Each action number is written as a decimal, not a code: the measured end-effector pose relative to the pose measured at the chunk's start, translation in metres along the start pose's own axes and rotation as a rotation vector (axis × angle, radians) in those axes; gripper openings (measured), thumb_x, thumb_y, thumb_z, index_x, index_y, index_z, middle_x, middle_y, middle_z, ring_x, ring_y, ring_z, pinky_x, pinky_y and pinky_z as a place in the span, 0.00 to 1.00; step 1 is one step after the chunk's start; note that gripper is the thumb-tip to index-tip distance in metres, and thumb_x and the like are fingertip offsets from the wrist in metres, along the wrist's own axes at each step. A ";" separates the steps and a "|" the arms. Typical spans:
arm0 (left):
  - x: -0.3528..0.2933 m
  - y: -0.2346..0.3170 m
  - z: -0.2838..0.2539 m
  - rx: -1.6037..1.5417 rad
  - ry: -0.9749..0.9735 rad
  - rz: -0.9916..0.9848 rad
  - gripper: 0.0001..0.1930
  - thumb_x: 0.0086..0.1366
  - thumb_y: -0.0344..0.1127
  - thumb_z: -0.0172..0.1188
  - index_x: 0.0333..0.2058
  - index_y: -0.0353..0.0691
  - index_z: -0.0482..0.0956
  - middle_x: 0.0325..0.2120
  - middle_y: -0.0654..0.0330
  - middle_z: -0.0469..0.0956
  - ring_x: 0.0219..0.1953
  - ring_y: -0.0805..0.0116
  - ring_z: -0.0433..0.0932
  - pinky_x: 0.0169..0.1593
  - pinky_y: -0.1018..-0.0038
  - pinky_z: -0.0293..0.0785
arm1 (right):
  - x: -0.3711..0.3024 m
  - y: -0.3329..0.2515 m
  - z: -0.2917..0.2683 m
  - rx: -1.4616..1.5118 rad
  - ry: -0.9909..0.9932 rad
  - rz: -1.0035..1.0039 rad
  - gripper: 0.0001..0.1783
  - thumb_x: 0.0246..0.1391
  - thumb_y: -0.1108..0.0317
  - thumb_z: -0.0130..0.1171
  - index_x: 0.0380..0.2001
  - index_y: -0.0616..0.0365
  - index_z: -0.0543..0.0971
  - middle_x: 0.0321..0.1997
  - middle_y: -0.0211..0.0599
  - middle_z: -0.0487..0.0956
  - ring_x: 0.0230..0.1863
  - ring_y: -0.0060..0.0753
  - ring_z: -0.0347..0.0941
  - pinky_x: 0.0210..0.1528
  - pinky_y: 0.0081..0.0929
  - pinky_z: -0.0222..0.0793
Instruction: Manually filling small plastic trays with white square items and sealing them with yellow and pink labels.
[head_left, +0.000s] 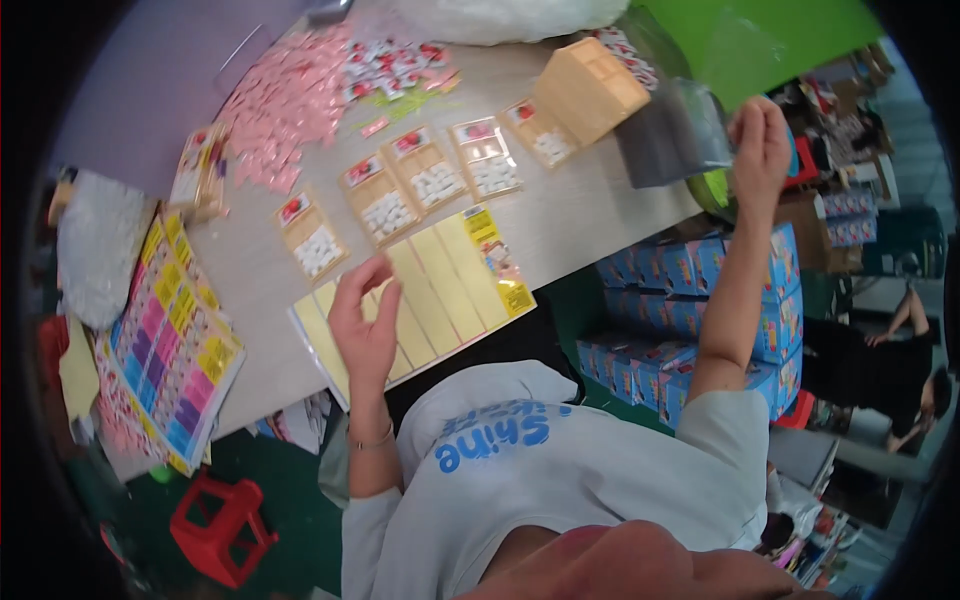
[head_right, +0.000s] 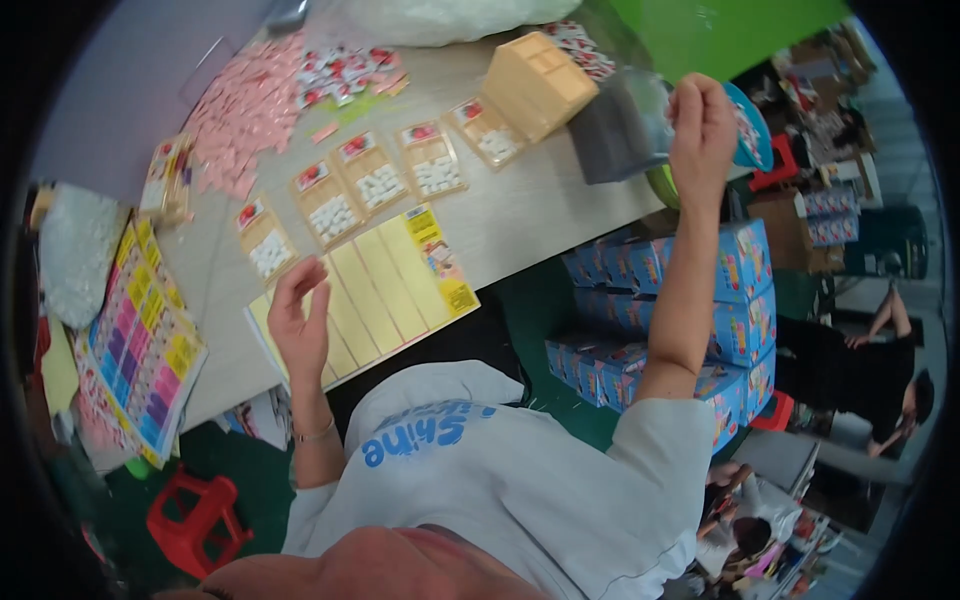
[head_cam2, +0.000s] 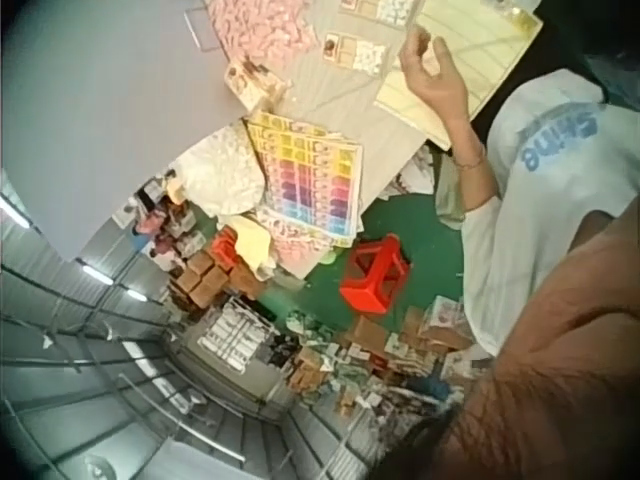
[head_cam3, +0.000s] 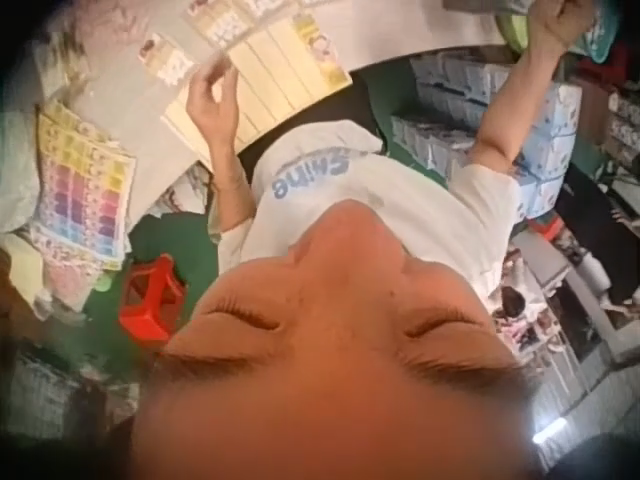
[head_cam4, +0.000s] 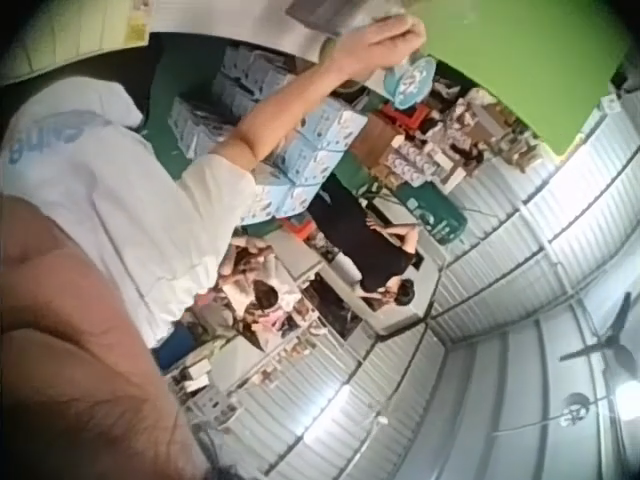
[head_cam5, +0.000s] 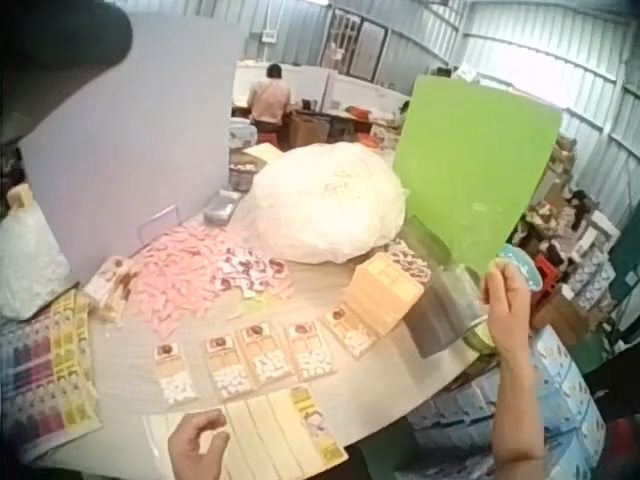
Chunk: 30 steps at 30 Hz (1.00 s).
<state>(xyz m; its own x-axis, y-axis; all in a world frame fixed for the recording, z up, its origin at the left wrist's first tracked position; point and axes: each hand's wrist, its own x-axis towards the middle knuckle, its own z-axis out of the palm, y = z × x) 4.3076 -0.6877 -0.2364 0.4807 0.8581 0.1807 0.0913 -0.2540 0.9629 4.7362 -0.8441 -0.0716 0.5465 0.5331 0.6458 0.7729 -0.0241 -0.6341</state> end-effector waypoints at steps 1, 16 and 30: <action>0.007 0.004 0.009 -0.151 -0.086 -0.031 0.27 0.60 0.23 0.66 0.59 0.36 0.74 0.52 0.56 0.79 0.54 0.66 0.77 0.58 0.69 0.72 | -0.021 -0.046 0.011 0.136 -0.117 0.066 0.13 0.73 0.63 0.46 0.35 0.59 0.72 0.27 0.26 0.69 0.27 0.16 0.64 0.31 0.17 0.59; -0.001 -0.046 -0.079 -0.527 0.117 -0.451 0.05 0.67 0.32 0.66 0.35 0.37 0.81 0.23 0.66 0.79 0.23 0.81 0.77 0.27 0.83 0.72 | -0.201 -0.137 0.297 0.856 -0.950 0.715 0.07 0.67 0.66 0.58 0.35 0.57 0.77 0.26 0.24 0.75 0.25 0.13 0.68 0.29 0.13 0.64; 0.071 -0.108 -0.127 0.776 0.352 -0.331 0.22 0.66 0.37 0.61 0.56 0.37 0.72 0.47 0.51 0.76 0.43 0.49 0.79 0.42 0.57 0.77 | -0.201 -0.157 0.455 -0.184 -0.806 0.092 0.13 0.57 0.63 0.63 0.37 0.63 0.78 0.33 0.51 0.81 0.32 0.58 0.80 0.35 0.49 0.75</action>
<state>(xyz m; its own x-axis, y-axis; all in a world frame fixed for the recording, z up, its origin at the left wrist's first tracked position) 4.2208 -0.5424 -0.3021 0.0438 0.9948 0.0925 0.7989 -0.0905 0.5946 4.3581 -0.5625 -0.2950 0.2655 0.9629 0.0481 0.8153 -0.1976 -0.5443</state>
